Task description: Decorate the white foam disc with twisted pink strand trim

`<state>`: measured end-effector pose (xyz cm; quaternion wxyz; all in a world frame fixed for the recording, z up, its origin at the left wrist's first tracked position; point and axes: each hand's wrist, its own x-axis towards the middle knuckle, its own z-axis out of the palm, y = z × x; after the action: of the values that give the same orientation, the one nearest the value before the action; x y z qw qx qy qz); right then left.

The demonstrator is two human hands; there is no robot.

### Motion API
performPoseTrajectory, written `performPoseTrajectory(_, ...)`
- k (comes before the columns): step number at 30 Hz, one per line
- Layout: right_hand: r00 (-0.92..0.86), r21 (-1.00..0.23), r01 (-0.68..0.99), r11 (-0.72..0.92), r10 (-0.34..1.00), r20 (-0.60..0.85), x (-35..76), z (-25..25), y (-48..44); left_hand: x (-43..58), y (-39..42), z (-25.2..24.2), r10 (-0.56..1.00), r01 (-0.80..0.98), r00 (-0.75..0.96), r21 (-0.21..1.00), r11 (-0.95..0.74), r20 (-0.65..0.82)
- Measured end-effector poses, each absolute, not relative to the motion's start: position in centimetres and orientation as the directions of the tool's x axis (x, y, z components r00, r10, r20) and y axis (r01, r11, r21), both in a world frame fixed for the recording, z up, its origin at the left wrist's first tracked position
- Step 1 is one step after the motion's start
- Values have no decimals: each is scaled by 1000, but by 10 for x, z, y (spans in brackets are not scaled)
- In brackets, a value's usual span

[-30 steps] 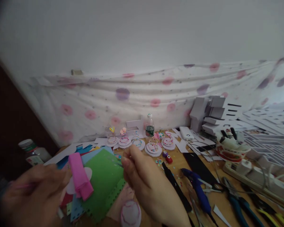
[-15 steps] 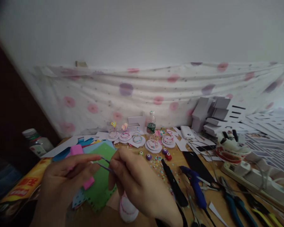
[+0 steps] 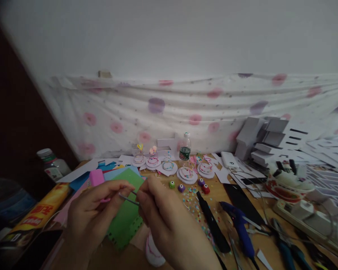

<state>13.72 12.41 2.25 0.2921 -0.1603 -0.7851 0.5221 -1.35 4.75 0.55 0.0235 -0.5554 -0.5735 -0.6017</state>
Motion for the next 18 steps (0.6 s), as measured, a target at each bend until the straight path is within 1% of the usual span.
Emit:
performPoseTrajectory(4, -771, -946, -71, 315, 584, 253, 133, 20, 124, -18, 53, -1, 514, 828, -229, 442, -344, 827)
performPoseTrajectory(6, -760, -942, -58, 330, 598, 256, 131, 21, 123, -20, 55, -4, 475, 873, -184, 366, -324, 860)
performPoseTrajectory(7, -752, -937, -52, 346, 604, 265, 130, 21, 123, -20, 55, -4, 474, 881, -172, 350, -319, 864)
performPoseTrajectory(9, -741, -929, -54, 366, 609, 283, 130, 22, 121, -21, 54, -2, 496, 872, -159, 357, -334, 853)
performPoseTrajectory(13, -740, -941, -73, 330, 614, 273, 133, 22, 119, -21, 49, 6, 529, 837, -134, 382, -392, 838)
performPoseTrajectory(16, -744, -948, -84, 307, 613, 264, 135, 21, 117, -24, 46, 9, 529, 840, -121, 371, -397, 840)
performPoseTrajectory(18, -749, -954, -78, 290, 615, 248, 135, 21, 116, -26, 46, 7, 556, 833, -127, 393, -389, 821)
